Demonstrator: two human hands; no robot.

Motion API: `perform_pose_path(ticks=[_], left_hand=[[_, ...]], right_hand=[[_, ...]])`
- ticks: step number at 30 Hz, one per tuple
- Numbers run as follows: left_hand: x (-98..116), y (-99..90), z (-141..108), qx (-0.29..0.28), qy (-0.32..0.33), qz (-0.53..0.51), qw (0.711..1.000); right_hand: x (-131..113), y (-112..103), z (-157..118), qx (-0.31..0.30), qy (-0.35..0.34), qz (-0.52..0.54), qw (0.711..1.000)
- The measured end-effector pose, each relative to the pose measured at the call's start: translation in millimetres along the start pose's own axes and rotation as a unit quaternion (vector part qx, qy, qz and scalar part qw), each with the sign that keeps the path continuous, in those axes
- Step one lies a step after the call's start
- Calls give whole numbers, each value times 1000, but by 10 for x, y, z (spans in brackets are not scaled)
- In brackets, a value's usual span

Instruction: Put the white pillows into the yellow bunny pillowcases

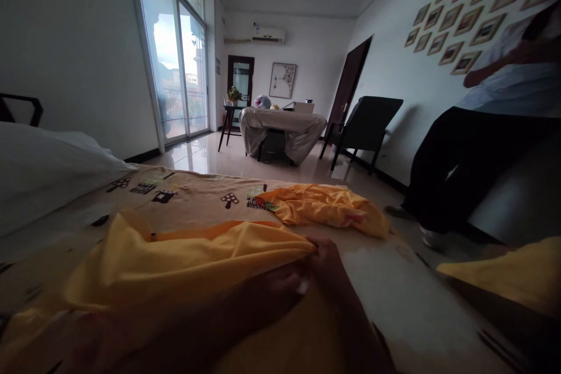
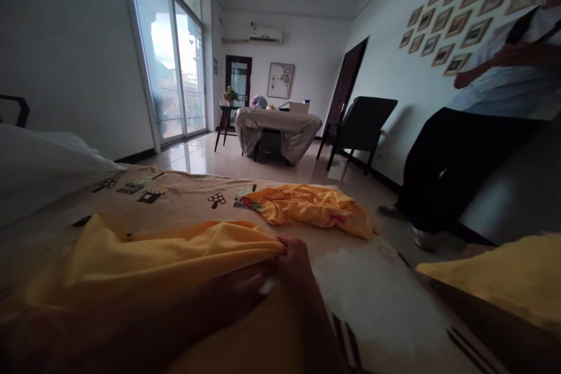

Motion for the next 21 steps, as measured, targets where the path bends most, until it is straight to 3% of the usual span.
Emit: perform_pose_path(ticks=[3,7,12,14,17,21], left_hand=[[74,-53,-22,30,23,37,999],[143,-21,-54,46,100,135,985],[-94,134,-3,-19,-15,63,998],[-156,196,0,-43,-31,10,999],[-225,245,-18,-35,-64,-43,996],[-266,279,-36,-29,-79,-64,994]], right_hand=[[33,42,-18,-42,23,40,998],[17,8,-57,-44,25,37,998],[-90,-98,-85,-29,14,7,999],[-144,-145,-105,-7,5,-8,1000],[-206,-190,-135,22,-14,-20,999],[-202,-169,-156,11,18,0,1000]])
Point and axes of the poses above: each hand's wrist, its own z-axis towards the middle knuckle, its own y-axis out of the palm, x = y × z, the point moved 4 cm from there along z, towards the middle knuckle, and after that the axes turned 3 degrees about -x, right-handed, at the moved point
